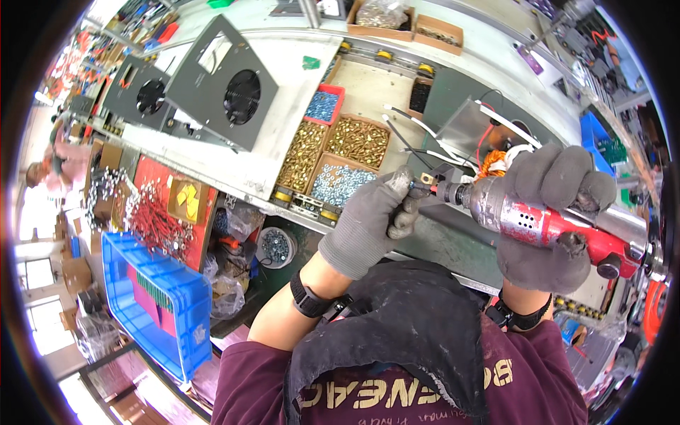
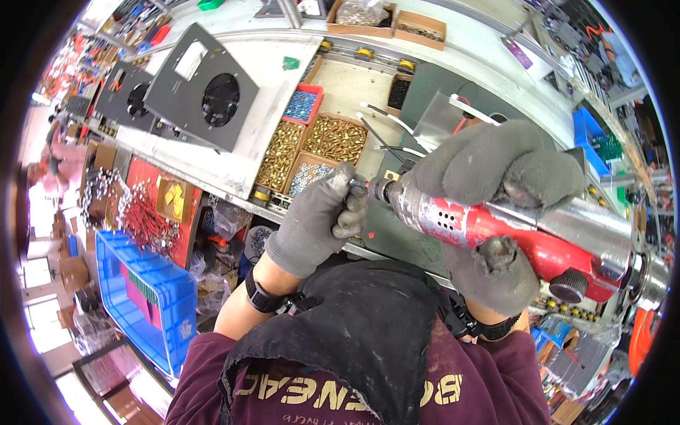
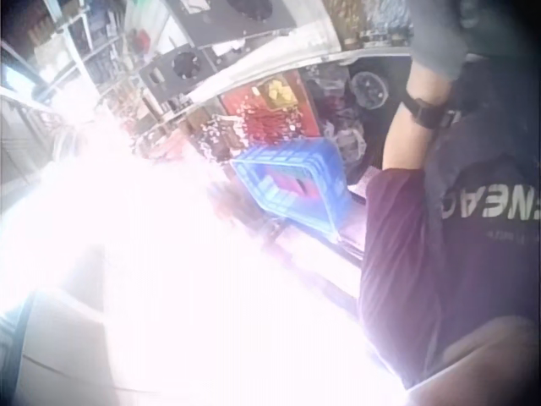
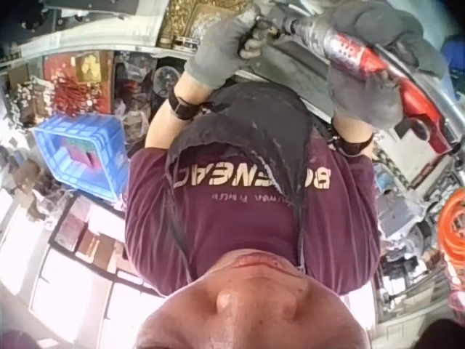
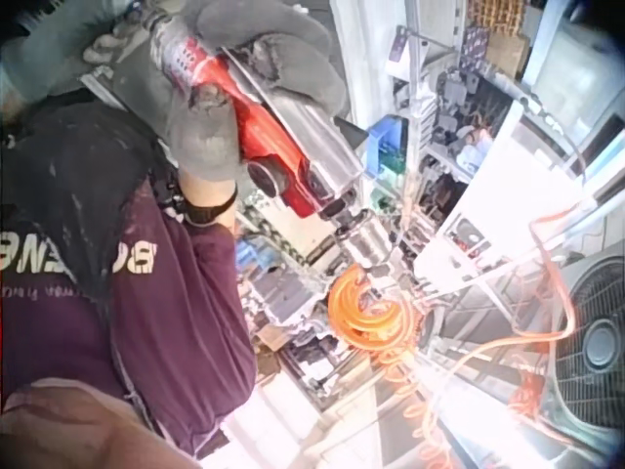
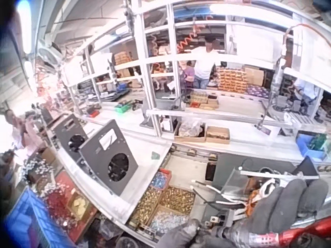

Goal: Assembling and wiring electrical components inside a power inverter chassis using a pneumatic screwdriver.

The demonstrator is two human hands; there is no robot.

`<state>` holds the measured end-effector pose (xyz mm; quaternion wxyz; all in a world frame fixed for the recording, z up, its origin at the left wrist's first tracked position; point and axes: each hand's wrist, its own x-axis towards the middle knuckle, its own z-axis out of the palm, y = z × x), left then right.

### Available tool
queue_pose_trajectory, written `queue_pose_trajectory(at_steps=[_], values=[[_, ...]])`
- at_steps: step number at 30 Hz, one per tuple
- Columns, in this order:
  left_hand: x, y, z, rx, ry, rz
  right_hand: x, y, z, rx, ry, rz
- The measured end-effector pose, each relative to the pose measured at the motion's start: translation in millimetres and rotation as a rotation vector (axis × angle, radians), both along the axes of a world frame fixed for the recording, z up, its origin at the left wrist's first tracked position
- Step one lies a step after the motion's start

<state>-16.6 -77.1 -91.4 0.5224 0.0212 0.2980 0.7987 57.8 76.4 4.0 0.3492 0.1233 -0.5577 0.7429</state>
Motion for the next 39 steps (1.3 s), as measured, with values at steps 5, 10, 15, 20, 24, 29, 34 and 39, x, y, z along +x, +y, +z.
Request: queue_pose_trajectory(at_steps=[5,10,15,20,24,29,34,39], values=[[17,-16,23,-0.188,-0.053,0.187,-4,-27,-6,0.061,0.001,0.104],[12,-40,2,-0.194,-0.22,0.336,-17,-55,-15,0.057,-0.012,0.08],[-8,-74,-2,-0.156,-0.194,0.342,-49,-80,-13,0.162,0.073,0.192],[-47,-115,-6,-0.205,-0.184,0.348,-97,-124,-20,0.205,0.034,0.249],[-87,-152,-14,-0.143,-0.189,0.369,-137,-163,-22,0.156,0.032,0.236],[-128,-187,-17,-0.158,-0.195,0.366,-180,-197,-23,0.152,0.026,0.292],[-160,-205,-7,-0.356,-0.105,0.305,-211,-218,-25,0.186,-0.02,0.276],[-178,-210,-12,-0.411,-0.098,0.279,-226,-223,-31,0.167,-0.02,0.289]])
